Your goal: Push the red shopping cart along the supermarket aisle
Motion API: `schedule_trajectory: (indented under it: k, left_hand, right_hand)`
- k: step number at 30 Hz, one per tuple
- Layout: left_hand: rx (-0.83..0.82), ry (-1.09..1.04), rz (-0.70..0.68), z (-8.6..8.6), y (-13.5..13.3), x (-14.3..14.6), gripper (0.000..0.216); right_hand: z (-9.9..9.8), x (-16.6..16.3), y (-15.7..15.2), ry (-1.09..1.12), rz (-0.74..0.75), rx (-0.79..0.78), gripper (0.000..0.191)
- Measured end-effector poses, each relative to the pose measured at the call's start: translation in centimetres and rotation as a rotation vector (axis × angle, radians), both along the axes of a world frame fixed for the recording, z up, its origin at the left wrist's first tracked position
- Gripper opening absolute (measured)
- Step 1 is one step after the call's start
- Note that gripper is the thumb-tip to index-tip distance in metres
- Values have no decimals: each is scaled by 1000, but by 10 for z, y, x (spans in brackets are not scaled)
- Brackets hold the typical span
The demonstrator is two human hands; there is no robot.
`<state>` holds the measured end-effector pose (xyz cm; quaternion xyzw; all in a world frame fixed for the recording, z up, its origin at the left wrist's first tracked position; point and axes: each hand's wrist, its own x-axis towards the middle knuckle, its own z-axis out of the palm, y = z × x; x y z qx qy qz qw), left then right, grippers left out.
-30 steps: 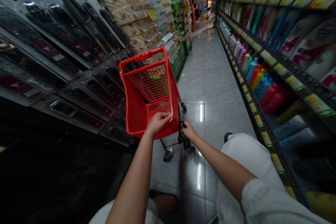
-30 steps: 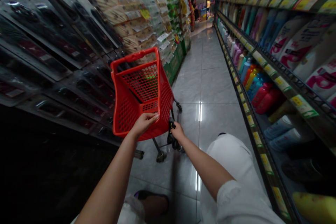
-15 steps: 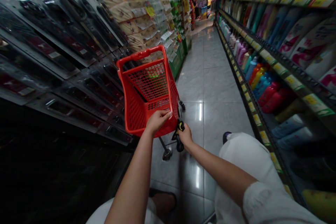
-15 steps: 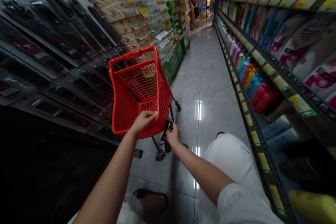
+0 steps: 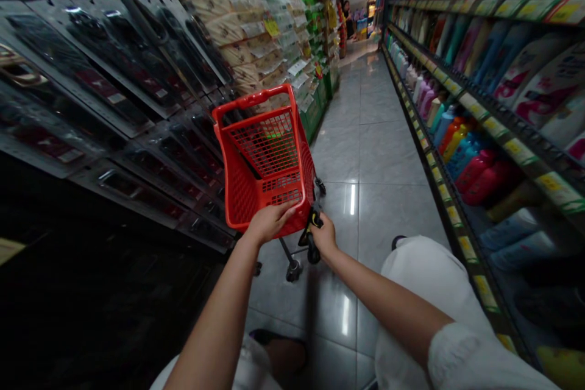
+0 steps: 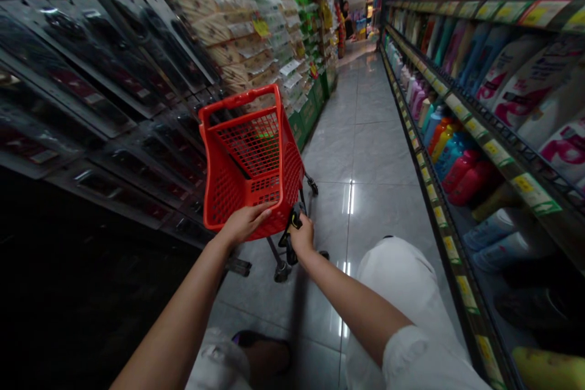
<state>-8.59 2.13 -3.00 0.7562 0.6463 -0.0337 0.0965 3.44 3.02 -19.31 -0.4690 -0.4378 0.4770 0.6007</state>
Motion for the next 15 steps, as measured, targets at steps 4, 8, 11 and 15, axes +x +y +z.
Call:
schedule_trajectory:
  k: [4,8,11,15]
  left_hand:
    - [-2,195,116,-1,-9,-12,59]
    - [13,215,146,-1,-8,0,60]
    - [29,205,171,0,-6,15,62]
    - [42,180,200,0,-3,30,62]
  right_hand:
    - [15,-1,-5,-5,36,118,63]
    - [8,-1,-11,106,57,-22,48]
    - [5,1,-10,219,17,-142,41]
    - [19,13,2,277,-46,-63,50]
